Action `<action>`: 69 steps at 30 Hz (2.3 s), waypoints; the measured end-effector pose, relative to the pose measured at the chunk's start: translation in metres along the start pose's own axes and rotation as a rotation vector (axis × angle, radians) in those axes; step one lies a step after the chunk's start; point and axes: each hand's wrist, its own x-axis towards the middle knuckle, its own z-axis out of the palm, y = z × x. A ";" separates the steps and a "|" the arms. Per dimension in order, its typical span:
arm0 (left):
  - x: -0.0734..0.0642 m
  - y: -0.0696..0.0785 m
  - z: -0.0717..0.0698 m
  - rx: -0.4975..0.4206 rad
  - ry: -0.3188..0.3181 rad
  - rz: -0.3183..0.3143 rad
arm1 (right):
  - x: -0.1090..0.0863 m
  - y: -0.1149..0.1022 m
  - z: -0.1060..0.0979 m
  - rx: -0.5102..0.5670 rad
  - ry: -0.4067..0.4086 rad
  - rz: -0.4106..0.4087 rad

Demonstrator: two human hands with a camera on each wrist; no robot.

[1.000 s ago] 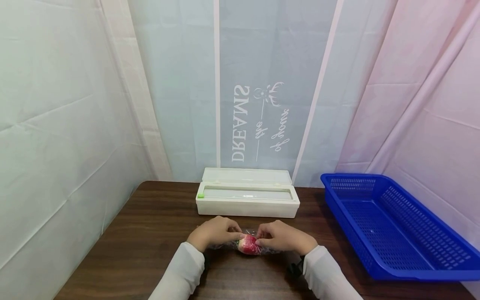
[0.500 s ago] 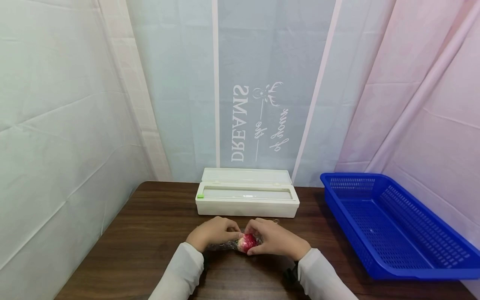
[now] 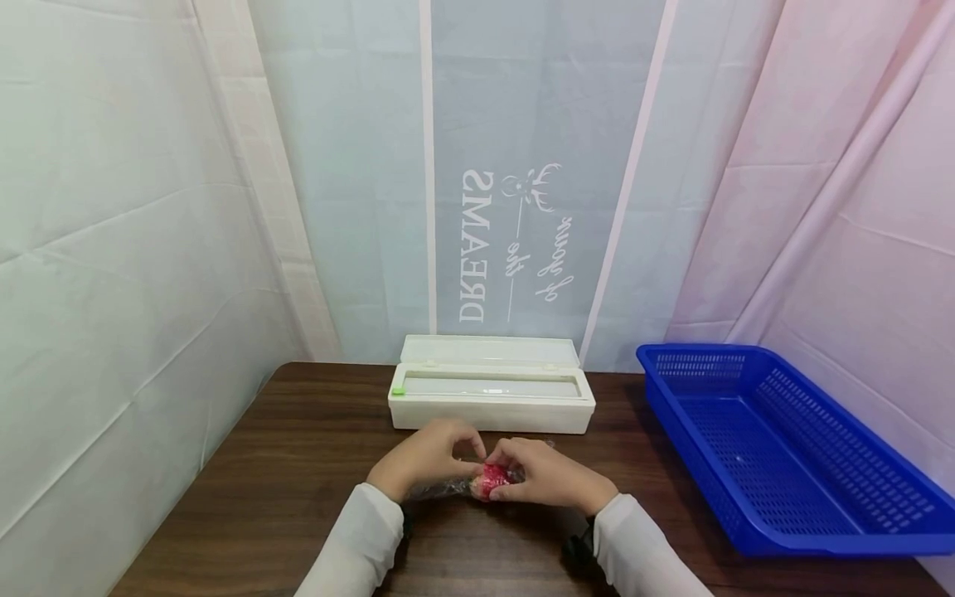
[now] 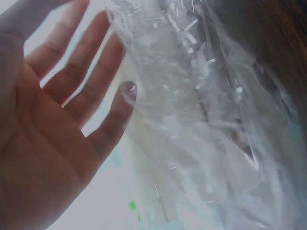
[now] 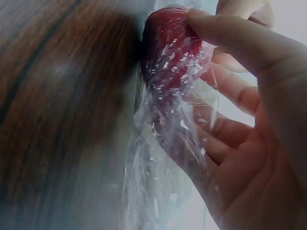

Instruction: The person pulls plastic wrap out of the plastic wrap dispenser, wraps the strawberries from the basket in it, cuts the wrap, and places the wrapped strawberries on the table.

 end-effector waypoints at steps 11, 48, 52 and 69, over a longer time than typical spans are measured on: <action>0.000 0.002 0.000 -0.024 -0.037 0.047 | -0.002 0.001 -0.001 0.045 -0.010 0.003; -0.001 0.000 0.006 -0.043 -0.123 -0.076 | -0.003 0.006 -0.007 -0.027 0.058 0.046; -0.002 0.001 0.006 -0.059 -0.123 -0.103 | -0.003 0.005 -0.007 -0.072 0.046 0.063; -0.004 0.004 0.005 -0.017 -0.135 -0.149 | -0.003 0.005 -0.004 -0.030 0.026 0.033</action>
